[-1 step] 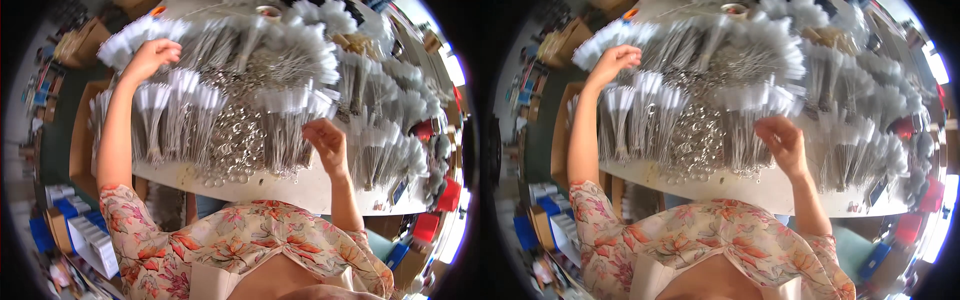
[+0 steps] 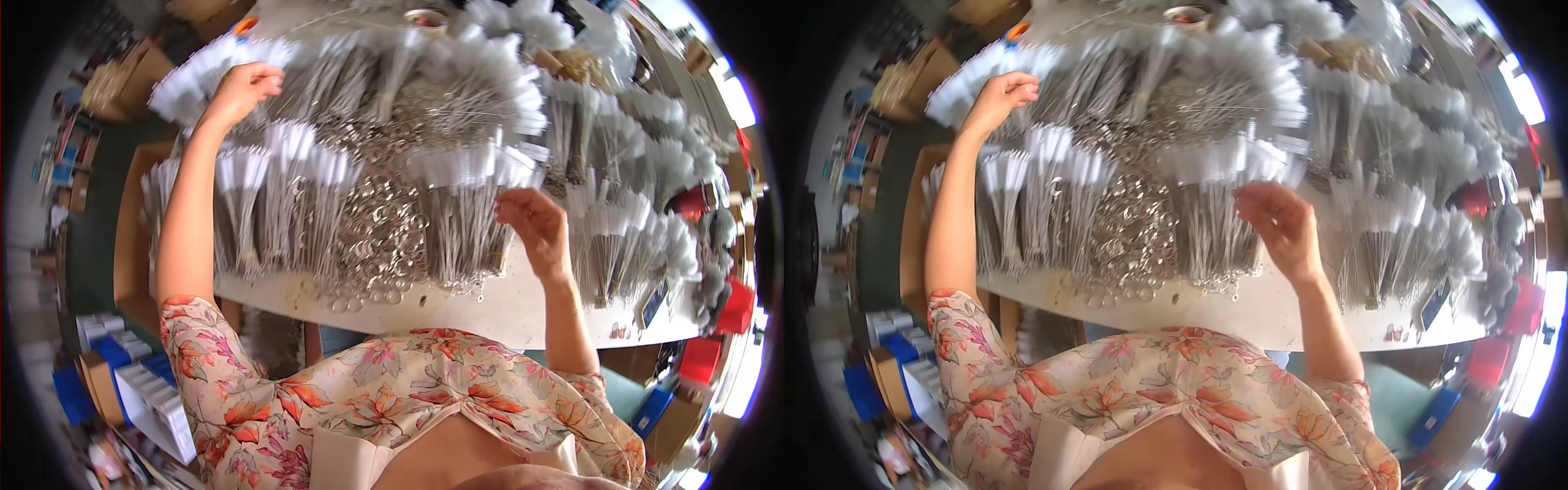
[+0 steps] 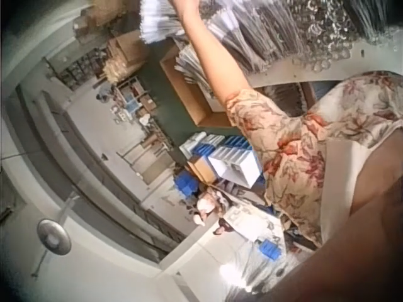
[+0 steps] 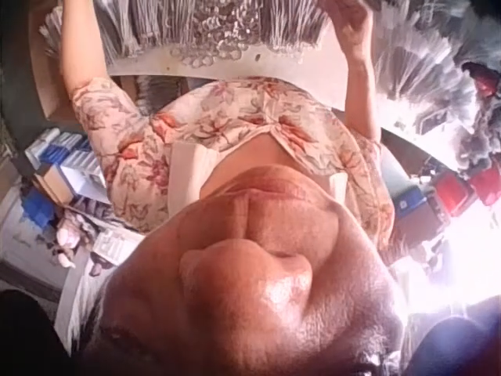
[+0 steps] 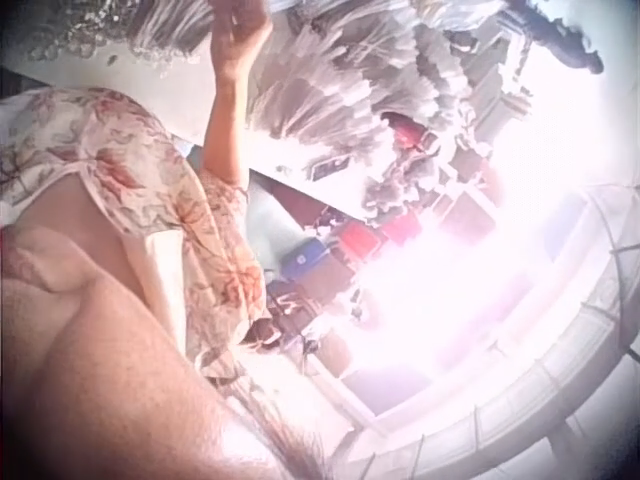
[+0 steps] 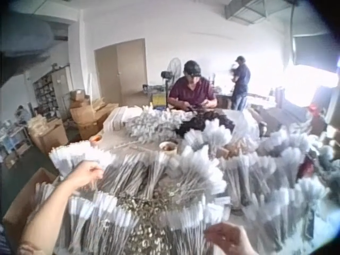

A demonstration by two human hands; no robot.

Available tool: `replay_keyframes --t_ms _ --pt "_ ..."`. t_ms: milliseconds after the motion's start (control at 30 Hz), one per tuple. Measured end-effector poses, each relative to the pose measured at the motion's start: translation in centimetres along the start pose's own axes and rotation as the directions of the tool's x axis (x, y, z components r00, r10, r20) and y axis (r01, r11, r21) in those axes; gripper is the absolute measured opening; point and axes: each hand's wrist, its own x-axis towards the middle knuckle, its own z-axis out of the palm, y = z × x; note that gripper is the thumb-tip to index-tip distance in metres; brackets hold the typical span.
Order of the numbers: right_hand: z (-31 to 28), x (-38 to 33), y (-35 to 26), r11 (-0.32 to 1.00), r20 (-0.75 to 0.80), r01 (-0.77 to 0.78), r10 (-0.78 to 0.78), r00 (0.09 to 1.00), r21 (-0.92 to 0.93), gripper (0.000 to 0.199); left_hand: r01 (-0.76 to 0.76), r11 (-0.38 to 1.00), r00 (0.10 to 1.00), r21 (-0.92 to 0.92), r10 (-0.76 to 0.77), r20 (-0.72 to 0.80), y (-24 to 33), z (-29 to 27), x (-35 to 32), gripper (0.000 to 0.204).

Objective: Assembling small white brushes by attaching metal rings.

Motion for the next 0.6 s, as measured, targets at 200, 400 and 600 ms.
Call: replay_keyframes --t_ms 200,400,600 --pt "-6.0 6.4 -1.6 0.905 -0.124 0.035 -0.096 0.988 -0.423 0.016 0.375 0.450 0.927 0.810 -0.161 -0.340 -4.4 2.3 9.6 0.023" --pt "-6.6 16.7 -0.6 0.770 0.026 0.221 -0.257 0.966 -0.598 0.019 0.357 0.481 0.934 0.801 -0.169 -0.314 -5.7 2.8 8.5 0.022" --pt "-0.9 25.6 0.9 0.322 0.033 0.055 -0.074 0.997 -0.945 0.025 0.180 0.851 0.798 0.494 0.167 -0.579 -3.9 1.2 8.4 0.024"
